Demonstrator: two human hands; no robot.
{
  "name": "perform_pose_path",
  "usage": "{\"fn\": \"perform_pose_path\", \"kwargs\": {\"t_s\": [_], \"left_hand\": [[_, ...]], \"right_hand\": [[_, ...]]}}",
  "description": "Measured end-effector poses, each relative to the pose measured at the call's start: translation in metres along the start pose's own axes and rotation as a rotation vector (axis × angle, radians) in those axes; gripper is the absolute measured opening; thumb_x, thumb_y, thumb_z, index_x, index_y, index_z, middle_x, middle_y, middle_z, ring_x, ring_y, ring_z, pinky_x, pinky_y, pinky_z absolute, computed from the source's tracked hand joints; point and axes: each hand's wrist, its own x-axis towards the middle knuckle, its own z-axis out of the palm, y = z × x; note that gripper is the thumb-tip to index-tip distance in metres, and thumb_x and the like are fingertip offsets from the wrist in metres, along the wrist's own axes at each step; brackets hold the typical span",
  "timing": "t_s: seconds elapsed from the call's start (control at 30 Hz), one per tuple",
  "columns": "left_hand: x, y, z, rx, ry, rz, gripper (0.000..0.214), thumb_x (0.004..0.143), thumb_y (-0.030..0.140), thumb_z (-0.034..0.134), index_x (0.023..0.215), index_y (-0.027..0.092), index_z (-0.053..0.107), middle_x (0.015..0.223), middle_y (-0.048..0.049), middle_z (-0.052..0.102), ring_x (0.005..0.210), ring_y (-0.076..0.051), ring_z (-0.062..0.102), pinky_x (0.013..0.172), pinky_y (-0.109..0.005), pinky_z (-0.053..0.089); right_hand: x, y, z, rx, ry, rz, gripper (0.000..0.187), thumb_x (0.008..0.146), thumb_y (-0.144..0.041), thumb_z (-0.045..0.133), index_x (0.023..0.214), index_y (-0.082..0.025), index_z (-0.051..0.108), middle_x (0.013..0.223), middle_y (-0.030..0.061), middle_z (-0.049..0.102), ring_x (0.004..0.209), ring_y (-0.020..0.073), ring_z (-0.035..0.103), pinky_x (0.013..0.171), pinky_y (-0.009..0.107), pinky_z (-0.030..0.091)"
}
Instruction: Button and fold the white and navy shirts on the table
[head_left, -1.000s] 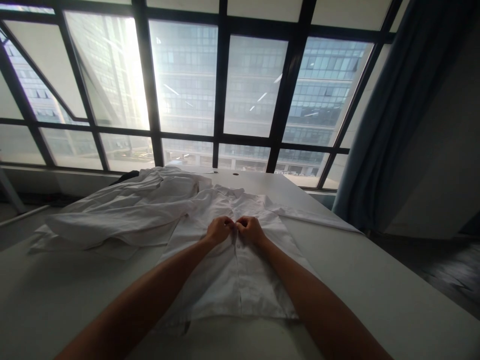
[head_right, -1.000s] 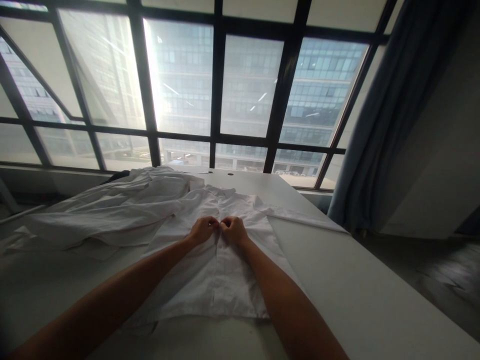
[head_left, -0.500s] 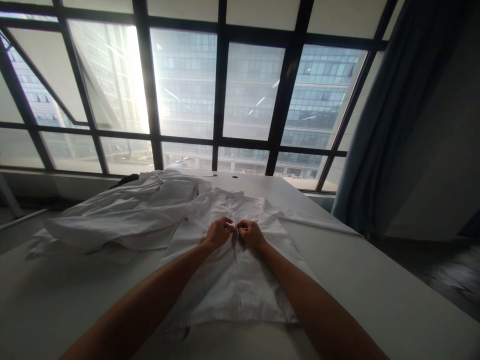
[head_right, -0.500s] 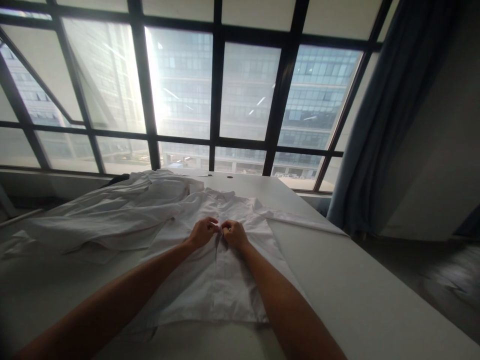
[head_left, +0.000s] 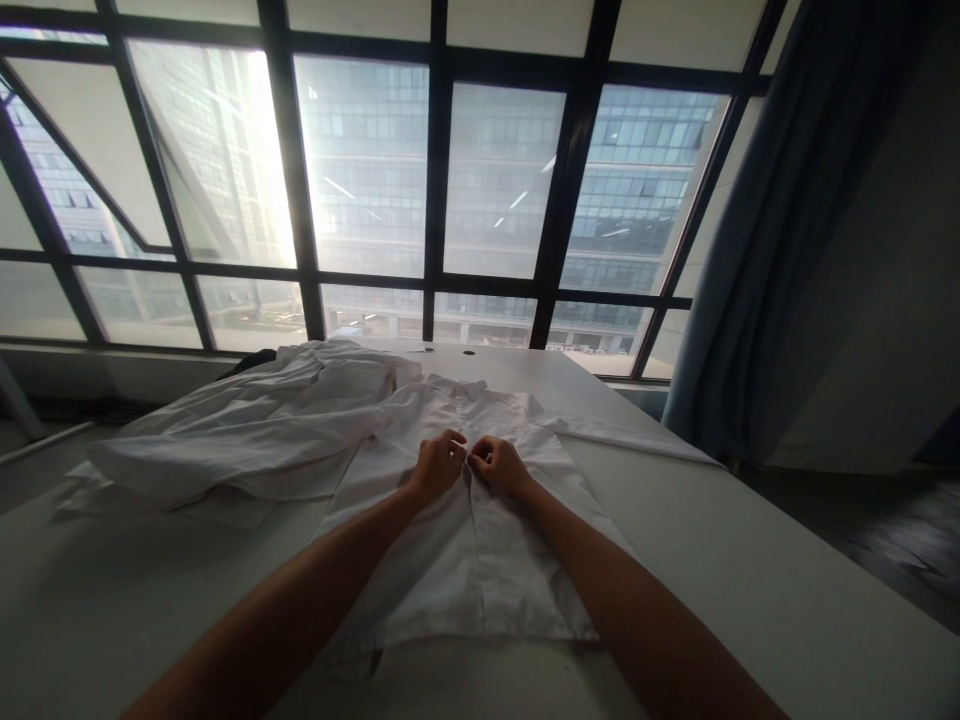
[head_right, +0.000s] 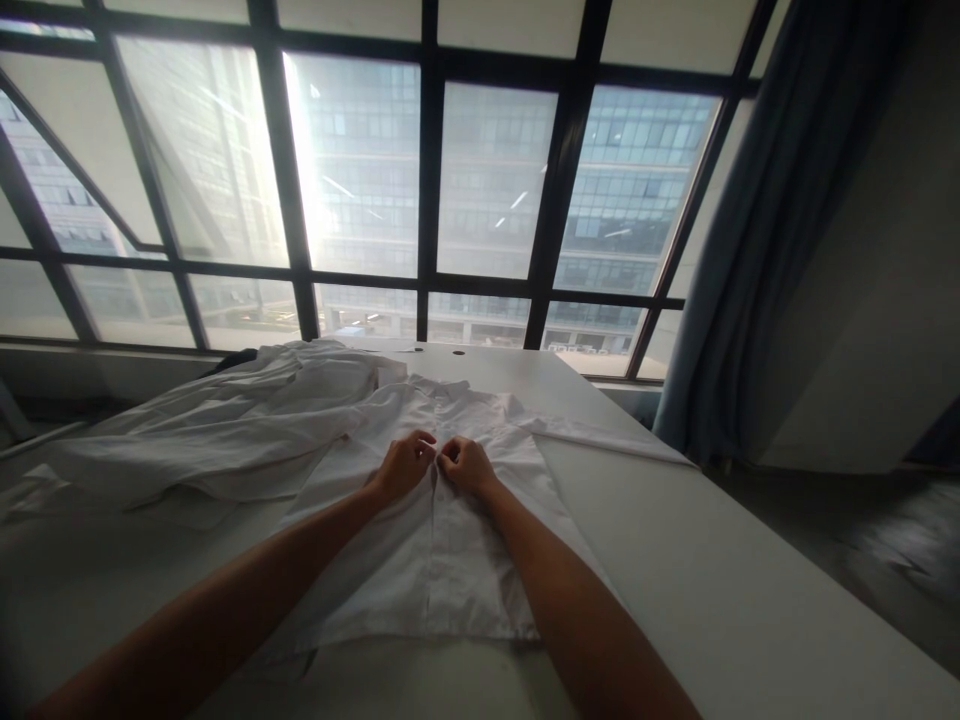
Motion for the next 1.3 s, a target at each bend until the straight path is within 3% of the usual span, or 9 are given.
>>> {"fn": "perform_pose_path", "kwargs": {"t_s": [0.23, 0.67, 0.8, 1.03, 1.3], "left_hand": [[0.002, -0.007, 0.006, -0.031, 0.02, -0.069, 0.012, 0.082, 0.017, 0.066, 0.093, 0.017, 0.068, 0.079, -0.0028, 0.077, 0.079, -0.017, 0.071, 0.078, -0.027, 0.048], [0.005, -0.011, 0.008, -0.107, 0.035, 0.014, 0.014, 0.074, 0.013, 0.067, 0.087, 0.017, 0.065, 0.076, 0.0007, 0.072, 0.068, -0.012, 0.064, 0.065, -0.021, 0.046], [0.004, -0.011, 0.009, -0.043, 0.012, 0.052, 0.015, 0.075, 0.012, 0.066, 0.089, 0.017, 0.066, 0.082, -0.0004, 0.073, 0.072, -0.013, 0.064, 0.07, -0.023, 0.047], [-0.002, -0.006, 0.005, 0.237, 0.01, 0.116, 0.013, 0.084, 0.022, 0.061, 0.091, 0.021, 0.072, 0.095, -0.0035, 0.073, 0.1, -0.021, 0.062, 0.096, -0.034, 0.039], [-0.01, 0.0, 0.002, 0.458, -0.13, 0.181, 0.03, 0.089, 0.027, 0.052, 0.109, 0.024, 0.074, 0.109, -0.0083, 0.068, 0.108, -0.026, 0.056, 0.096, -0.037, 0.038]], "right_hand": [[-0.01, -0.007, 0.0, -0.155, -0.015, -0.099, 0.01, 0.08, -0.024, 0.061, 0.084, -0.018, 0.068, 0.073, 0.0031, 0.069, 0.065, 0.0141, 0.061, 0.062, 0.021, 0.04], [0.004, 0.003, 0.002, -0.006, -0.063, 0.089, 0.018, 0.08, -0.028, 0.058, 0.074, -0.016, 0.069, 0.069, 0.0017, 0.069, 0.064, 0.0128, 0.059, 0.058, 0.02, 0.039], [0.007, 0.006, 0.002, 0.018, -0.067, 0.132, 0.022, 0.081, -0.026, 0.052, 0.07, -0.015, 0.068, 0.065, 0.0015, 0.066, 0.061, 0.0119, 0.056, 0.056, 0.019, 0.037], [0.008, 0.006, 0.001, 0.031, -0.116, 0.123, 0.023, 0.082, -0.022, 0.051, 0.075, -0.014, 0.071, 0.068, 0.0026, 0.069, 0.063, 0.0126, 0.059, 0.06, 0.02, 0.04], [-0.003, -0.012, -0.001, -0.347, -0.116, 0.031, 0.024, 0.085, -0.025, 0.054, 0.093, -0.018, 0.075, 0.091, 0.0084, 0.075, 0.084, 0.0183, 0.068, 0.07, 0.022, 0.042]]}}
